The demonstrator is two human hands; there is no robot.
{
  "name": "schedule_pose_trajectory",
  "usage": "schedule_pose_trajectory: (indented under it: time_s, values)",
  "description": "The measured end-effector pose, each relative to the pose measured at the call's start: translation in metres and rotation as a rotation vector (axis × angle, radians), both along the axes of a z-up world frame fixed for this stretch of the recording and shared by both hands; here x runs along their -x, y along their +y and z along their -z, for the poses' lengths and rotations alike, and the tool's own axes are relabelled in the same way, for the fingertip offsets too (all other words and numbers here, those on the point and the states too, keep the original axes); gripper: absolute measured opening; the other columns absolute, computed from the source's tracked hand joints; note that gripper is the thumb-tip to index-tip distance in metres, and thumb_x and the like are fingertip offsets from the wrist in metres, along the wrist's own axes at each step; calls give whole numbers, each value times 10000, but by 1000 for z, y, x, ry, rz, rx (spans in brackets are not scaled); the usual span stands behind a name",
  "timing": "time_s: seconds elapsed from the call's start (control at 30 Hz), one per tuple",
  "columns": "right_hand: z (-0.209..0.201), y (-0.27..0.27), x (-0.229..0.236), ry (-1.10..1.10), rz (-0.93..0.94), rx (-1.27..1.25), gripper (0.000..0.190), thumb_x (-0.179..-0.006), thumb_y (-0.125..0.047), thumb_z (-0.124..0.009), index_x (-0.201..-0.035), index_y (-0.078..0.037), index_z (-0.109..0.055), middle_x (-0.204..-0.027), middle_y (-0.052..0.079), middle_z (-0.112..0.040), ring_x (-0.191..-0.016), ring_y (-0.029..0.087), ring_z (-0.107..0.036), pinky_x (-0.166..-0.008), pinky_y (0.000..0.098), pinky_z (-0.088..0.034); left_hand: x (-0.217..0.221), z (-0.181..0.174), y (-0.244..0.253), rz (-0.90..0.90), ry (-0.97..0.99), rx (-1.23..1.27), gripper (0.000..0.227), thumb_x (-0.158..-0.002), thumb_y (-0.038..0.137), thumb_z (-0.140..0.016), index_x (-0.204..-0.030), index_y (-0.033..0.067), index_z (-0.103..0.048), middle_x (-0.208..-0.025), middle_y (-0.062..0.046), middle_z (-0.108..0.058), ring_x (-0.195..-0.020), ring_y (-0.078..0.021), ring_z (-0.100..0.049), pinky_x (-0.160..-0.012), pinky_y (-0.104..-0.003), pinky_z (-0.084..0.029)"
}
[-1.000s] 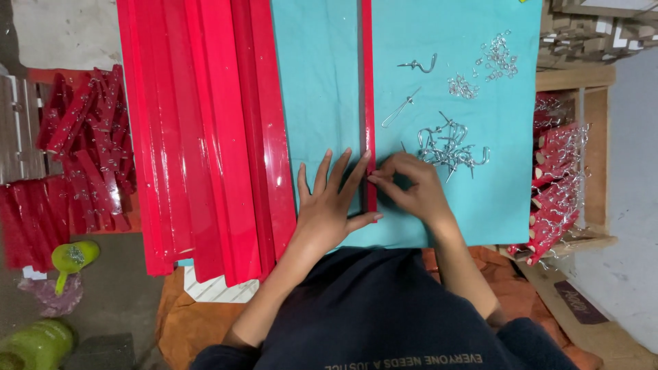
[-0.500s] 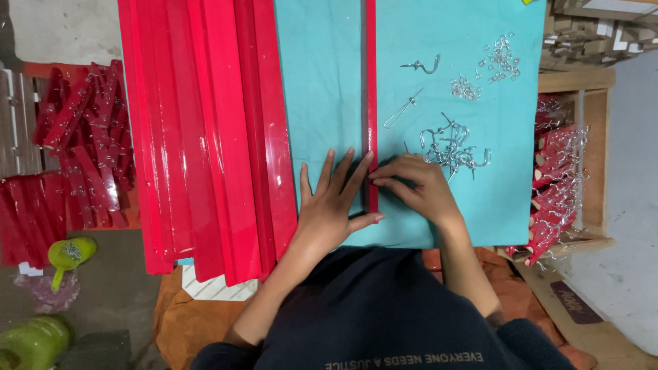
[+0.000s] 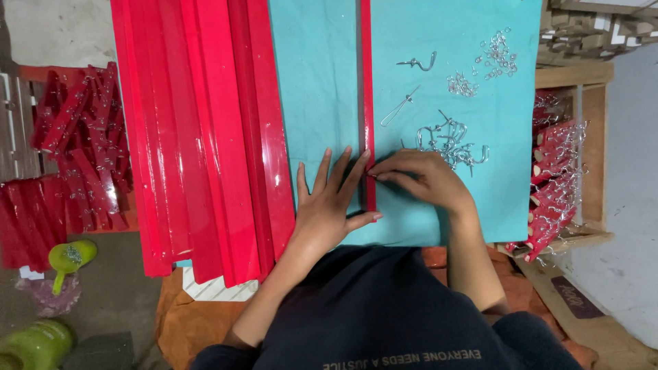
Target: Manually assemble retail display strips by inserting metal hooks into red plastic strips and storing them in a crate.
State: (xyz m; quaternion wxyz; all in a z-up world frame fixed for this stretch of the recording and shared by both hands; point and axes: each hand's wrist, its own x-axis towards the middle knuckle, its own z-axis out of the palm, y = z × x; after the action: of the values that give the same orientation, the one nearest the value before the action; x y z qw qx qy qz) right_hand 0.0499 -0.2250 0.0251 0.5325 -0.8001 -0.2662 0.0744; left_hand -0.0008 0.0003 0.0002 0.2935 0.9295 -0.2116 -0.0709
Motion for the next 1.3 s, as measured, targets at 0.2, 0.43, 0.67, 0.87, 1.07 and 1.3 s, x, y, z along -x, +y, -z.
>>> schedule_pose_trajectory:
  time_s: [0.2,0.43,0.67,0.87,1.07,1.3]
  values:
    - [-4,-3,-7,-25,-100,47,152,-973,-78,-676,-1072,-63,-791,-903,137,-788,-818,356,-736,-763,448,-555,0,0,0,0,4,-5,1051,-841,697,-675,-1668,261,-196,-1647,-107,-360,-1553,-412,-214,-1161,-761,-42]
    - [3,-5,-13,9,-117,102,162,-939,-108,-737,-1088,-122,-801,-906,97,-800,-795,301,-761,-731,411,-551,0,2,0,0,5,-14,1053,-844,690,-680,-1669,266,-182,-1645,-103,-363,-1554,-410,-217,-1156,-768,-50]
    - [-2,-9,-21,194,-201,70,201,-960,-81,-690,-1134,-119,-783,-857,93,-807,-682,215,-774,-679,371,-595,-1,-1,0,6,3,-33,1053,-852,682,-685,-1672,268,-169,-1656,-90,-343,-1558,-399,-209,-1161,-761,-65]
    - [-5,-6,-27,283,-229,50,167,-942,-58,-689,-1078,-85,-783,-809,92,-799,-623,195,-763,-637,348,-579,-1,-2,0,8,10,-30,1052,-851,680,-683,-1672,268,-172,-1651,-91,-352,-1557,-398,-211,-1162,-759,-64]
    - [-1,3,-15,234,-102,80,23,-909,-90,-755,-897,-93,-735,-655,17,-732,-525,165,-684,-568,298,-507,0,-1,-2,-9,-8,-17,1046,-851,676,-687,-1673,276,-180,-1642,-87,-371,-1556,-392,-223,-1162,-759,-61]
    - [87,20,33,-278,448,174,191,-884,-193,-847,-807,-137,-681,-575,-6,-606,-596,270,-648,-602,374,-514,0,1,-2,-15,6,-22,1054,-828,664,-715,-1668,291,-199,-1647,-82,-373,-1563,-384,-213,-1170,-753,-44]
